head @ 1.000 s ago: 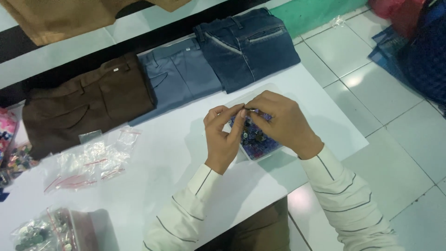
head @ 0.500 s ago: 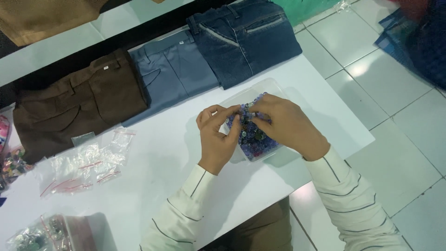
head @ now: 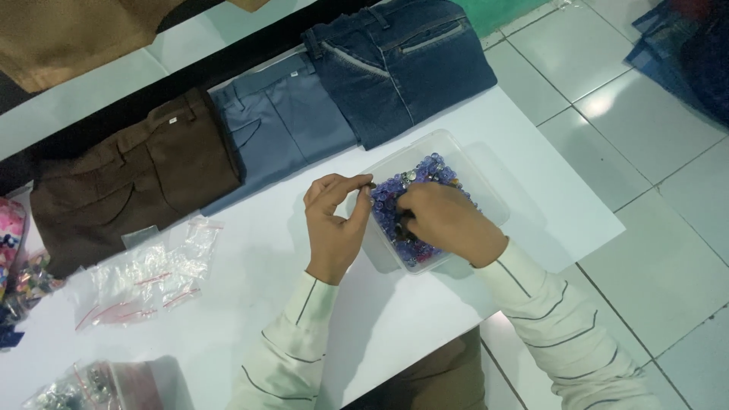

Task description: The person sorts various buttons and garment trims by hand into different plastic containers and bags on a white table.

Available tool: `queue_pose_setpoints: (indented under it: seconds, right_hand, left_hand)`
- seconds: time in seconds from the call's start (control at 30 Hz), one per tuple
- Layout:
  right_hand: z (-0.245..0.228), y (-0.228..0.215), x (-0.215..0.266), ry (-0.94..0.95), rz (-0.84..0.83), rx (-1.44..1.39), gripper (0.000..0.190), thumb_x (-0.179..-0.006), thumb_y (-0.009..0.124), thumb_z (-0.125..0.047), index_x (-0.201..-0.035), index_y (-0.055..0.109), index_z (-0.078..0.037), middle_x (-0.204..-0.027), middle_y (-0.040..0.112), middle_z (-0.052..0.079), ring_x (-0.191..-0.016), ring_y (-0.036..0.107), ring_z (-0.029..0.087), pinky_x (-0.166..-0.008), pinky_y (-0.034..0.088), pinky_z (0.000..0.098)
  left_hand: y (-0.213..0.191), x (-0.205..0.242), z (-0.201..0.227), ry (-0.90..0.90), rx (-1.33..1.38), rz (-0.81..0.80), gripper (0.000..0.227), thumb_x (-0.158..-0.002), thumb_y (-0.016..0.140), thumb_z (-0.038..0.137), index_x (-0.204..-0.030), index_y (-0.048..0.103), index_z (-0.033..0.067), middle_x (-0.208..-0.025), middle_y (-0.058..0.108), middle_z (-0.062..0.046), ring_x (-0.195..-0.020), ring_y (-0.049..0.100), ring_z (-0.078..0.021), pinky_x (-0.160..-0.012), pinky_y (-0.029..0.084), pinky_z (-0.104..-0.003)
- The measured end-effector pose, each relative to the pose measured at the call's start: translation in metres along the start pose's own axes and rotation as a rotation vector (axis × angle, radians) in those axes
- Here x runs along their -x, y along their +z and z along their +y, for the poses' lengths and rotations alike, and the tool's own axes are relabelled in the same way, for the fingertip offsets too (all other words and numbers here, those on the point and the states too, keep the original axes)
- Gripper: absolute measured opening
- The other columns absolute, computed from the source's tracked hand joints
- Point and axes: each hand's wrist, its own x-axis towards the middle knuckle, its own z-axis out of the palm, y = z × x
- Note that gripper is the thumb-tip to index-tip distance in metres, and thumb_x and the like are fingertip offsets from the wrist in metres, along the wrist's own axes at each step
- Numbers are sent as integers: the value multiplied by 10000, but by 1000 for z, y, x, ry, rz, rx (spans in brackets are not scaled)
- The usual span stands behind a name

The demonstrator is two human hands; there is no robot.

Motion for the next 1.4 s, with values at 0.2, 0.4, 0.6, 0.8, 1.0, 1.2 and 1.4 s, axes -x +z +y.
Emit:
queue_pose_setpoints:
  seconds: [0.2, 0.4, 0.6, 0.8, 1.0, 1.2, 1.4]
  right_hand:
    - [-3, -21, 12, -8, 144, -223, 266, -869, 632, -34, -1106, 743, 9, -938, 746, 242, -859, 740, 418, -684, 612, 447]
    - [10, -22, 20, 43, 275, -885, 251, -883, 652, 11, -1122, 712, 61, -912, 735, 203, -829, 720, 247, -711, 608, 318]
    - [5, -20, 25, 10, 319, -1077, 225, -856, 682, 34, -1072, 695, 98, -833, 676, 154, -760, 726, 202, -634, 611, 255]
    - [-12, -20, 25, -6, 375, -1015, 218, -839, 722, 23, -1042, 712, 100, -804, 657, 155, -727, 723, 209, -599, 620, 272]
    - [-54, -17, 21, -23, 400, -1000, 208, -829, 712, 42, -1027, 708, 105, -806, 652, 156, -704, 698, 192, -548, 586, 261]
    - [-120, 5, 5, -149, 427, -784, 152, -828, 724, 28, -978, 745, 41, -773, 709, 166, -649, 704, 183, -493, 558, 249]
    - [-162, 43, -31, -143, 293, -681, 169, -845, 694, -7, -1005, 749, 3, -848, 736, 162, -702, 696, 183, -574, 561, 277]
  left_hand:
    - [0, 1, 0, 13, 19, 18, 152, -951, 674, 155, -1075, 758, 180, -867, 730, -8, -1024, 565, -158, -1093, 266, -443]
    - [-2, 5, 4, 0, 32, 19, 127, -940, 691, 177, -1043, 765, 187, -859, 731, -2, -1020, 568, -156, -1095, 256, -438]
    - [-5, 14, 13, 15, 31, -8, 119, -942, 681, 174, -1031, 761, 171, -847, 726, -19, -1013, 558, -164, -1101, 219, -451]
    - [-13, 24, 11, -21, 62, 6, 118, -921, 707, 187, -1020, 764, 156, -840, 730, -32, -1019, 558, -163, -1112, 216, -456]
    - [-43, 38, 4, -82, 45, 31, 111, -914, 713, 188, -1012, 763, 173, -842, 739, -15, -1032, 582, -174, -1108, 252, -441]
    - [-98, 57, -27, -150, -93, 131, 118, -910, 711, 177, -1014, 764, 184, -850, 745, -9, -1037, 598, -181, -1098, 272, -438]
    - [-143, 81, -55, -259, -233, 190, 124, -917, 700, 157, -1022, 766, 163, -865, 747, -30, -1056, 587, -198, -1121, 242, -426]
